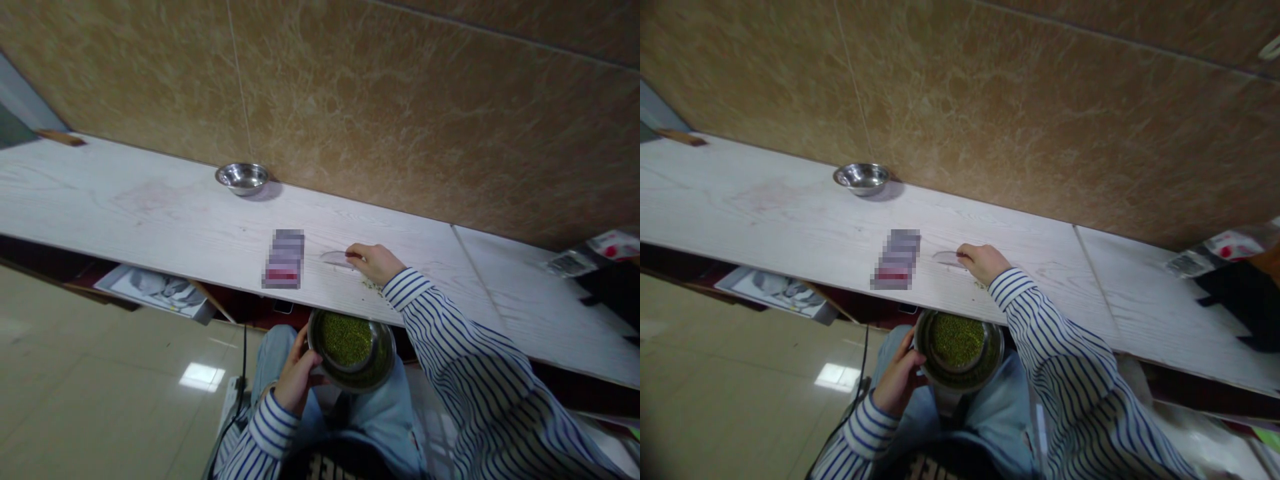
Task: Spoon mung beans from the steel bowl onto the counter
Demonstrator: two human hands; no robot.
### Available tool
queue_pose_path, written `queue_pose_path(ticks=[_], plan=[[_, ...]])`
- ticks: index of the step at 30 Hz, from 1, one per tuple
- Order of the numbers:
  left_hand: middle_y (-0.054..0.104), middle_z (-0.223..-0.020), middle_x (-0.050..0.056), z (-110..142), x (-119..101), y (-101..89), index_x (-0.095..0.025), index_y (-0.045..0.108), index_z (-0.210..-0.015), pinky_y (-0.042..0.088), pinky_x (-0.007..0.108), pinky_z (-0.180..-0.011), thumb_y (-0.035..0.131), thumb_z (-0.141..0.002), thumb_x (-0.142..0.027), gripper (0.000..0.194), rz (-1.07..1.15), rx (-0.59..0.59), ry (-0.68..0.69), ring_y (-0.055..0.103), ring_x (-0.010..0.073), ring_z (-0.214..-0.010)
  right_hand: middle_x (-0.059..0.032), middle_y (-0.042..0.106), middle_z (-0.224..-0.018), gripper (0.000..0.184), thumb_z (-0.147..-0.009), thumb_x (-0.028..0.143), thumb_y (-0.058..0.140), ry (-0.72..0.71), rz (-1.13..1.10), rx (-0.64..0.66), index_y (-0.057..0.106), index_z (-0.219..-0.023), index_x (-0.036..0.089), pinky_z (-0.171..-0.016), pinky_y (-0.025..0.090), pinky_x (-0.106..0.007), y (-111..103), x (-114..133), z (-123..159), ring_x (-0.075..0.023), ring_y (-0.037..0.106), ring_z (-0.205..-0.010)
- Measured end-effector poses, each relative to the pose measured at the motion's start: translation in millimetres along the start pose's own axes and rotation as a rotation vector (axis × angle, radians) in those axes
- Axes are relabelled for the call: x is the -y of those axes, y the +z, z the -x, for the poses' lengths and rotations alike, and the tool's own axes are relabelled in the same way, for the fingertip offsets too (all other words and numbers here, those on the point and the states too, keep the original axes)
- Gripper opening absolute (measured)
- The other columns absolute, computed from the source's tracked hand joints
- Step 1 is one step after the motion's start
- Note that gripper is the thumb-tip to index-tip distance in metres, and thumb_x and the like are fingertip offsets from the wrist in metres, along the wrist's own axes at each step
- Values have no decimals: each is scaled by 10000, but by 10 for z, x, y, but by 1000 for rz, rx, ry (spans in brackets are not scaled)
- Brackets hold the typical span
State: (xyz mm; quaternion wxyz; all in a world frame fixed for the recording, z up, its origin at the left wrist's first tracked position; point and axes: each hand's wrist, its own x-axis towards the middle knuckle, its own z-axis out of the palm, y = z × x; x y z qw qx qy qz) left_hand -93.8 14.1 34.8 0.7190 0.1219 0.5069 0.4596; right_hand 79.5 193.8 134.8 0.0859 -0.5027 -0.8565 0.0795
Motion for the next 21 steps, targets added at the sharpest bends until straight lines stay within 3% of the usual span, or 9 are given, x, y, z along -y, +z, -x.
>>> queue_pose_path(ticks=[21], plan=[[580,-1227,79,-29,22,-10,-269,414,-1362,505,270,-478,547,-610,-128,777,-14,11,7,629,177,-743,-54,720,-927,276,-890,289,475,40,107,93,646,-1091,210,-701,439,-272,-17,75,-106,-187,648,-826]])
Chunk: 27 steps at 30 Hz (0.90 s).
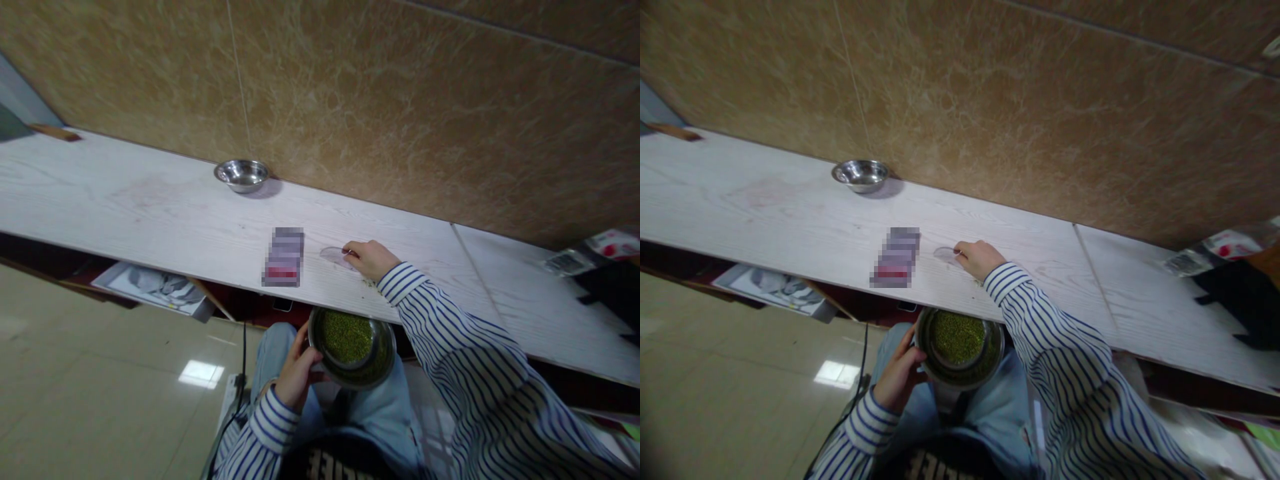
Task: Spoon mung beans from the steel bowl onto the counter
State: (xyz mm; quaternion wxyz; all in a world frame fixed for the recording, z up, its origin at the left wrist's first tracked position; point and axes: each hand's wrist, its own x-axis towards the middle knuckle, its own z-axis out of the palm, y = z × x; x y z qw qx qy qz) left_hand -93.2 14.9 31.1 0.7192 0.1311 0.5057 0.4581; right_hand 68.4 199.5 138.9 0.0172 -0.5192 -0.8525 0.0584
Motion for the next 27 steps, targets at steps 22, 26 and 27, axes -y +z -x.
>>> queue_pose_path(ticks=[22,26,27], plan=[[633,-1073,54,-7,-52,20,-282,426,-1368,510,266,-513,552,-613,-114,783,23,-7,9,595,134,-659,-45,714,-948,283,-905,300,456,-45,-11,19,634,-1112,226,-714,420,-262,49,106,70,-182,644,-850],[640,-1007,50,1,-50,25,-270,411,-1381,506,273,-479,545,-611,-109,798,14,-12,17,582,131,-609,-48,712,-971,284,-911,290,447,-74,-23,30,631,-1113,215,-726,416,-262,53,149,154,-184,643,-864],[641,-978,45,5,-48,28,-269,410,-1381,503,270,-470,544,-610,-109,799,11,-12,15,579,131,-600,-49,711,-977,283,-912,288,447,-82,-26,33,629,-1115,214,-729,415,-261,54,156,179,-182,642,-867]])
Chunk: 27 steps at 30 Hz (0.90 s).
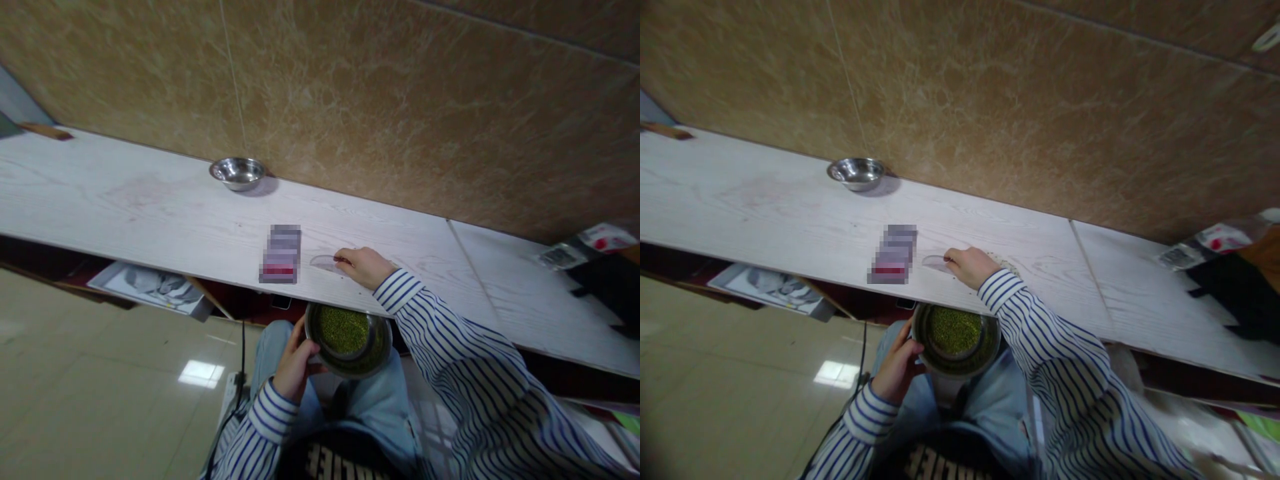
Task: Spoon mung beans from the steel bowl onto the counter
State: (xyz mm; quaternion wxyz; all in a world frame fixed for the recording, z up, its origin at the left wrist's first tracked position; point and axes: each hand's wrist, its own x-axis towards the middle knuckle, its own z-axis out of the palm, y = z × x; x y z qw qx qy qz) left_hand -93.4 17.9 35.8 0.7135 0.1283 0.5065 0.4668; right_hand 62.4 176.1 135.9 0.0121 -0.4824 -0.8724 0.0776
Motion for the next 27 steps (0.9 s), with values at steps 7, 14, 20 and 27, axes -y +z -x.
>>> queue_pose_path(ticks=[7,14,20,27], plan=[[633,-1011,39,8,-14,26,-279,456,-1338,503,248,-490,544,-607,-110,756,19,11,16,591,137,-667,-67,708,-962,274,-926,291,442,-110,-26,34,633,-1100,200,-755,404,-258,-15,16,171,-170,634,-867],[603,-975,16,-7,-46,54,-294,468,-1301,515,266,-510,549,-600,-116,728,9,6,22,581,134,-672,-73,710,-931,270,-929,288,445,-173,-54,64,640,-1096,206,-782,409,-278,-52,8,336,-177,629,-868],[603,-931,17,-14,-45,98,-276,449,-1309,504,260,-493,544,-602,-121,730,-8,28,25,576,130,-646,-68,708,-961,271,-932,293,441,-157,-52,61,641,-1095,208,-791,409,-276,-20,-27,459,-174,627,-882],[582,-885,0,-8,-22,129,-282,430,-1313,501,277,-455,530,-619,-119,720,-24,58,13,571,123,-575,-75,705,-995,266,-924,278,454,-139,-87,25,644,-1081,180,-801,423,-276,-4,-75,512,-179,632,-910]])
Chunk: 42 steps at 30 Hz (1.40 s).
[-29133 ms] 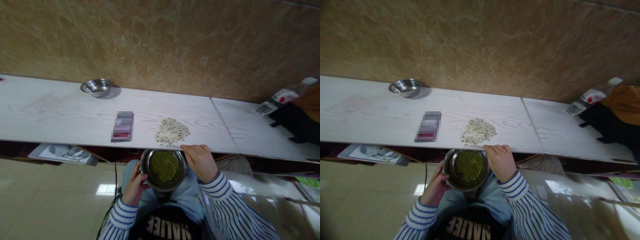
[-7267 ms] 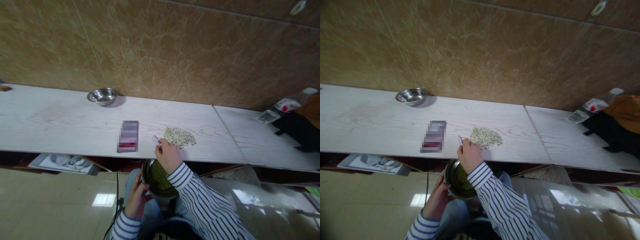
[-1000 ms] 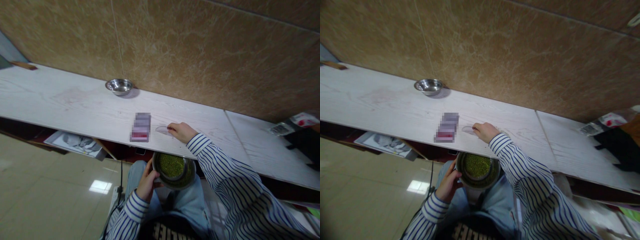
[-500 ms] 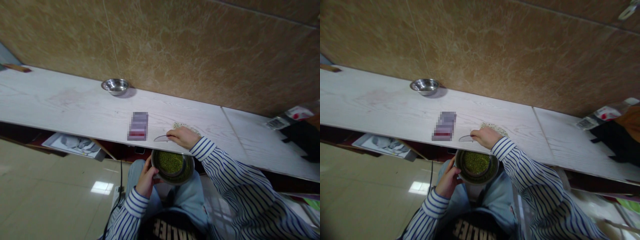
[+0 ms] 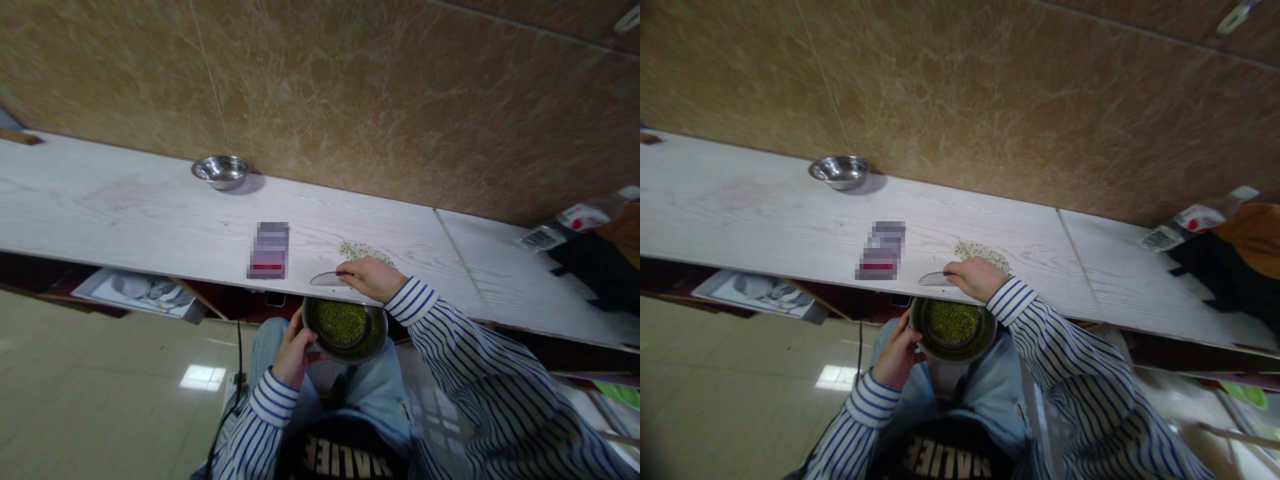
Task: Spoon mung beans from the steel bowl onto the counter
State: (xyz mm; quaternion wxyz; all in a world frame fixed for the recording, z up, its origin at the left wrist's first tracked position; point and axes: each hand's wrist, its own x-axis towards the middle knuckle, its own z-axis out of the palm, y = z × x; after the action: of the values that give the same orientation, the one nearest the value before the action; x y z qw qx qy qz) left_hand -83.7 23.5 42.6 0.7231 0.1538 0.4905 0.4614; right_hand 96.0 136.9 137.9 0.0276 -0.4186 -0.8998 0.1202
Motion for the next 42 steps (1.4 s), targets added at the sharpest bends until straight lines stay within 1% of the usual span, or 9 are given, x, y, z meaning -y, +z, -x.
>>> queue_pose_path(ticks=[3,7,18,22,27,30,33,34,42], plan=[[593,-881,-2,-6,3,9,-281,425,-1316,500,281,-449,526,-617,-117,726,1,9,-6,584,128,-560,-79,701,-1016,275,-930,277,434,19,15,-29,639,-1085,179,-811,424,-278,0,-17,9,-181,629,-928],[613,-887,4,-6,2,22,-277,426,-1324,495,273,-437,532,-612,-113,739,11,9,-8,591,130,-553,-83,703,-1000,285,-934,290,424,59,59,-14,637,-1090,182,-806,424,-284,13,3,43,-185,634,-903],[633,-897,3,16,64,58,-292,483,-1300,481,224,-455,548,-611,-102,718,42,1,-13,581,111,-599,-78,699,-891,298,-954,301,394,64,71,-15,629,-1089,178,-796,413,-283,101,224,344,-172,627,-855],[621,-872,-13,36,69,76,-286,485,-1282,483,216,-475,546,-621,-97,690,38,7,-15,569,99,-601,-78,706,-877,300,-953,313,395,61,27,-97,639,-1059,174,-776,430,-294,159,188,597,-173,638,-826],[617,-819,-27,43,102,80,-276,457,-1294,480,235,-466,552,-627,-109,695,22,13,-42,572,115,-589,-86,713,-951,274,-940,313,427,234,25,-295,645,-1049,189,-775,446,-332,209,-51,1085,-188,642,-846],[627,-798,-31,28,149,86,-286,441,-1303,476,242,-464,549,-635,-119,697,-5,8,-62,585,129,-583,-88,712,-929,266,-939,299,427,267,48,-300,650,-1038,194,-767,442,-338,205,-177,1260,-188,637,-836],[628,-772,-32,18,198,99,-291,424,-1314,461,234,-449,543,-651,-128,693,-31,5,-84,576,128,-559,-73,707,-907,269,-946,301,416,255,66,-262,650,-1032,201,-772,425,-329,185,-231,1250,-181,630,-838],[635,-799,-27,18,209,104,-293,429,-1312,460,231,-452,545,-651,-126,691,-30,-1,-86,579,129,-577,-69,705,-900,275,-951,303,407,249,72,-242,651,-1029,203,-769,419,-325,178,-240,1215,-178,627,-838],[629,-950,16,21,234,133,-271,446,-1310,482,254,-497,552,-632,-119,703,-33,-61,-94,577,140,-655,-70,703,-944,283,-953,290,409,255,115,-201,647,-1076,200,-782,400,-316,97,-414,833,-186,620,-887]])
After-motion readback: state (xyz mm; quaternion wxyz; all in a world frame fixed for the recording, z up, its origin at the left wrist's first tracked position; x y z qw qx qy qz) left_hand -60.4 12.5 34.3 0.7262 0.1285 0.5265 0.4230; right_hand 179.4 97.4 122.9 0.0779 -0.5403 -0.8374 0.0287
